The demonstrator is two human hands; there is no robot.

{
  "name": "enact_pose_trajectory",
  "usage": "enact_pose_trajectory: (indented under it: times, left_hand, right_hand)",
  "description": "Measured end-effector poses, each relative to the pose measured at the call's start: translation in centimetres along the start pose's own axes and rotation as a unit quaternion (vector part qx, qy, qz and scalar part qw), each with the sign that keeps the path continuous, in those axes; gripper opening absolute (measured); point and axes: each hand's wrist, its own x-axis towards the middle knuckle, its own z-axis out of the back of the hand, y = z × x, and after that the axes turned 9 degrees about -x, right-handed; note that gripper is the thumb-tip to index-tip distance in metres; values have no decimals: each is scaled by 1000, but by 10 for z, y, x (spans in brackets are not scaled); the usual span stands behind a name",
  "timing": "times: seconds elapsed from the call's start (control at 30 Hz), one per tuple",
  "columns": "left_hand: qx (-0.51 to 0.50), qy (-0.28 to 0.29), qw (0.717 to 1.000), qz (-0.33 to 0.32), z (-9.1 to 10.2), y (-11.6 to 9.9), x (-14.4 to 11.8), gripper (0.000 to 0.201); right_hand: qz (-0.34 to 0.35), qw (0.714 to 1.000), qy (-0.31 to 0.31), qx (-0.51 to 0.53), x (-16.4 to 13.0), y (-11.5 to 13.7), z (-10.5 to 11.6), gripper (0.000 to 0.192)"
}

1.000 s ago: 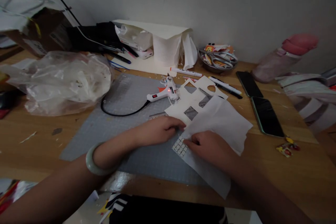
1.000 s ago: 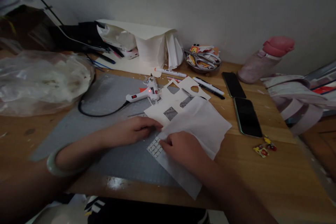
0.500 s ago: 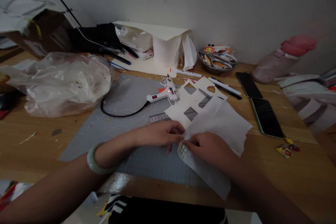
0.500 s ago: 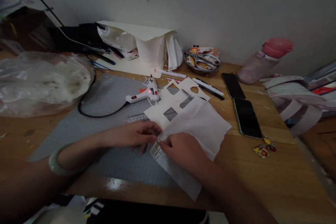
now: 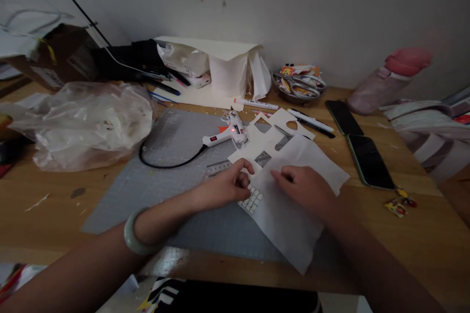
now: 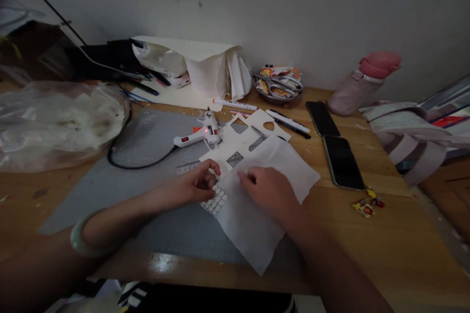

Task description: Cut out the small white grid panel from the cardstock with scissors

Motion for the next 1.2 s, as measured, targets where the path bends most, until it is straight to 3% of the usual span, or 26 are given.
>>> enact_pose_trajectory:
  times: [0.13,0.23,0.47,0.6,0.67,0.77,0.97,1.07,1.2]
  left_hand:
    - [-83,-36,996,19,5,-1,6,32]
    - [-104,-27,994,32,6,-3,5,33]
    - [34,16,999,18,11,-7,1,22]
    - [26,53,997,48,12,-8,2,21]
    - [15,60,996,63,11,-7,2,24]
    - [22,59,996,66,11,-5,3,26]
    - [33,61,996,63,13,-3,4,26]
    - [46,60,995,60,13,-3,3,24]
    - [73,66,994,45,14,-5,1,22]
  right_hand:
    - [-32,994,-69,78,10,-18,10,46]
    - [-39,989,-100,102,15,-24,13,45]
    - [-88,982,-161,50,19,-30,23,40]
    - [-99,979,-168,59,23,-36,21,40]
    - [-81,982,-163,59,24,-34,15,40]
    - [5,987,-133,88,19,-25,5,42]
    - [142,982,6,126,-1,2,-7,35]
    - [165,978,58,116,-8,12,-11,21]
    - [162,980,71,90,-11,18,-17,14]
